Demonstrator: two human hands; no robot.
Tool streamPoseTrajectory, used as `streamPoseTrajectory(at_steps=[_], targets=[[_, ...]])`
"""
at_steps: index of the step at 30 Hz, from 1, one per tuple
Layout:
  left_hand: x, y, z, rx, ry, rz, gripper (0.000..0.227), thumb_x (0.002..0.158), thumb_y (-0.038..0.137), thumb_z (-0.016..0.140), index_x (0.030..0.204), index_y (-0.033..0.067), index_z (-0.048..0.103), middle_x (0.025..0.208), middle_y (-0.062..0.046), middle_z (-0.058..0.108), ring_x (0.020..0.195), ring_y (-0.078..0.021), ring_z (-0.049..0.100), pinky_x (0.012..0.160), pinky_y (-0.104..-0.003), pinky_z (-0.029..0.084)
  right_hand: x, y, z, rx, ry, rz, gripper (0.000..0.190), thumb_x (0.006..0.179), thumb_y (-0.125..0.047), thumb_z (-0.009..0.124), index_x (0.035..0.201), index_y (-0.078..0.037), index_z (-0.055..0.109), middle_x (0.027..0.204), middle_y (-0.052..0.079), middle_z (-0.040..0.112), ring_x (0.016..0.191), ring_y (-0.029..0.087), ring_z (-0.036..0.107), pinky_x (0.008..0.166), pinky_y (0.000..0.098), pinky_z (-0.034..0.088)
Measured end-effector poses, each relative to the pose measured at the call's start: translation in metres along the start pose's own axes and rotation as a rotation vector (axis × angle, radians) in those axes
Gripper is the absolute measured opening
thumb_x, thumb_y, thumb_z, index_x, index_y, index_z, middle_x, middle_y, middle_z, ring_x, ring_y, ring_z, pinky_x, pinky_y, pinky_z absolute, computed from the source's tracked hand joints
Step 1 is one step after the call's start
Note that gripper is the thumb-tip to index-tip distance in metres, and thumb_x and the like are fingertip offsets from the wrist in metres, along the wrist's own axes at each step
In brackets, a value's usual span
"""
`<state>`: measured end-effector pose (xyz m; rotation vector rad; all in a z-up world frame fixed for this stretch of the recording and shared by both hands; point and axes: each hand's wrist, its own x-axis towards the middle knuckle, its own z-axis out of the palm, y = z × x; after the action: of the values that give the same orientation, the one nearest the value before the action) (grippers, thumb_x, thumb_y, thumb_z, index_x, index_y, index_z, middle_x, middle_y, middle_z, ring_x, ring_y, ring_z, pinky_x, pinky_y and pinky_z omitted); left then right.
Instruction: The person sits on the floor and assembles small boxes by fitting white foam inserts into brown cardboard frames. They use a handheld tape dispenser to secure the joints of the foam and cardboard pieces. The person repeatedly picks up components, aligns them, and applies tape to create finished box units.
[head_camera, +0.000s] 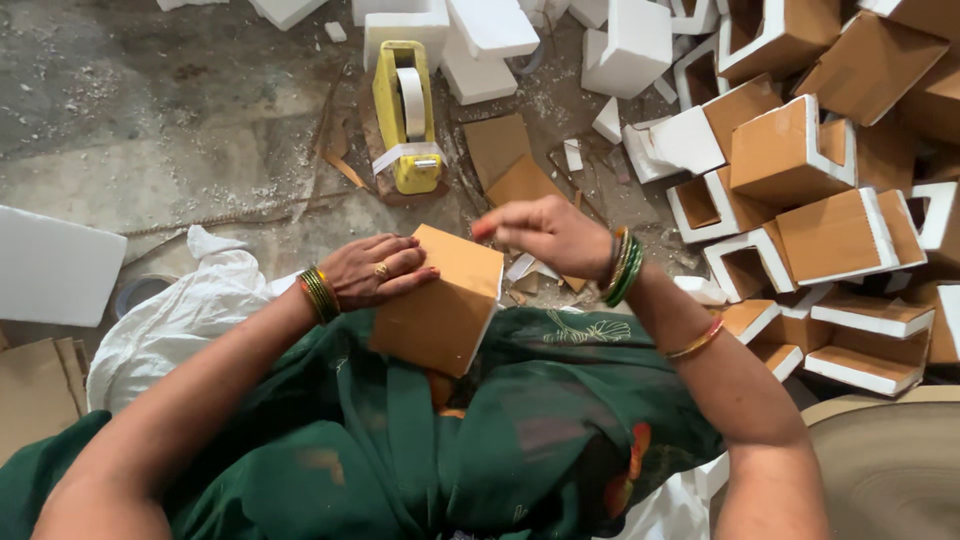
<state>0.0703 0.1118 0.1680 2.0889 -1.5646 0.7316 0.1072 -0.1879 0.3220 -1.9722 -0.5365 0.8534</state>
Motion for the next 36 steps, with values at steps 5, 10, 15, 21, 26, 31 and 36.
streamPoseTrajectory(at_steps=[5,10,15,21,26,31,36], targets=[[0.003,-0.004,-0.002,-0.019,-0.025,0.021,0.050,0.092,0.014,0.052,0.142,0.0085,0.052,0.123,-0.013,0.061,0.116,-0.0314,0.064,0.103,-0.043,0.053,0.005,0.012,-0.009,-0.125,-0.139,-0.092,0.021,0.094,-0.011,0.068,0.113,-0.006,0.076,0.114,0.006,0.074,0.106,0.016,0.070,0.093,0.0293,0.056],[0.008,-0.005,-0.004,-0.021,-0.041,0.045,0.049,0.092,0.013,0.052,0.141,0.0077,0.053,0.123,-0.014,0.061,0.116,-0.0314,0.063,0.102,-0.042,0.053,0.016,0.028,0.010,-0.168,-0.236,-0.046,0.024,0.088,-0.014,0.076,0.111,-0.006,0.077,0.103,0.005,0.076,0.097,0.014,0.072,0.088,0.0283,0.057],[0.005,-0.004,-0.002,-0.124,-0.047,-0.057,0.042,0.093,0.014,0.054,0.134,0.0062,0.057,0.122,-0.012,0.062,0.118,-0.0298,0.063,0.099,-0.041,0.054,0.016,0.036,0.020,-0.154,-0.214,0.018,0.036,0.076,-0.013,0.083,0.111,-0.005,0.076,0.093,0.007,0.074,0.087,0.012,0.070,0.082,0.0288,0.057],[-0.010,-0.004,0.010,-0.146,-0.031,-0.165,0.037,0.095,0.013,0.051,0.130,0.0056,0.060,0.127,-0.014,0.062,0.122,-0.0300,0.062,0.100,-0.041,0.055,0.015,0.046,0.028,-0.168,-0.153,0.034,0.019,0.085,-0.014,0.077,0.101,-0.003,0.077,0.089,0.004,0.077,0.087,0.012,0.071,0.080,0.0291,0.058],[-0.015,-0.005,0.024,-0.308,-0.009,-0.438,0.053,0.082,0.009,0.066,0.133,0.0046,0.051,0.128,-0.016,0.061,0.118,-0.0356,0.062,0.096,-0.042,0.056,0.018,0.041,0.009,0.216,-0.017,0.084,0.039,0.100,-0.032,0.064,0.121,0.000,0.072,0.109,0.008,0.077,0.099,0.016,0.071,0.091,0.0330,0.058],[-0.015,-0.005,0.025,-0.577,0.201,-0.617,0.072,0.077,0.015,0.080,0.136,0.0012,0.042,0.123,-0.021,0.057,0.109,-0.0396,0.060,0.091,-0.044,0.052,0.005,0.017,-0.014,0.348,-0.181,-0.133,0.089,0.086,-0.025,0.082,0.155,0.002,0.034,0.154,0.013,0.051,0.144,0.022,0.049,0.120,0.0366,0.041],[-0.018,0.001,0.043,-0.630,0.118,-0.803,0.059,0.090,0.015,0.075,0.141,0.0059,0.047,0.124,-0.018,0.060,0.114,-0.0340,0.065,0.099,-0.039,0.052,0.008,0.015,-0.001,0.071,-0.211,-0.200,0.118,0.071,-0.013,0.094,0.161,0.002,0.018,0.158,0.016,0.044,0.146,0.025,0.047,0.123,0.0370,0.039]])
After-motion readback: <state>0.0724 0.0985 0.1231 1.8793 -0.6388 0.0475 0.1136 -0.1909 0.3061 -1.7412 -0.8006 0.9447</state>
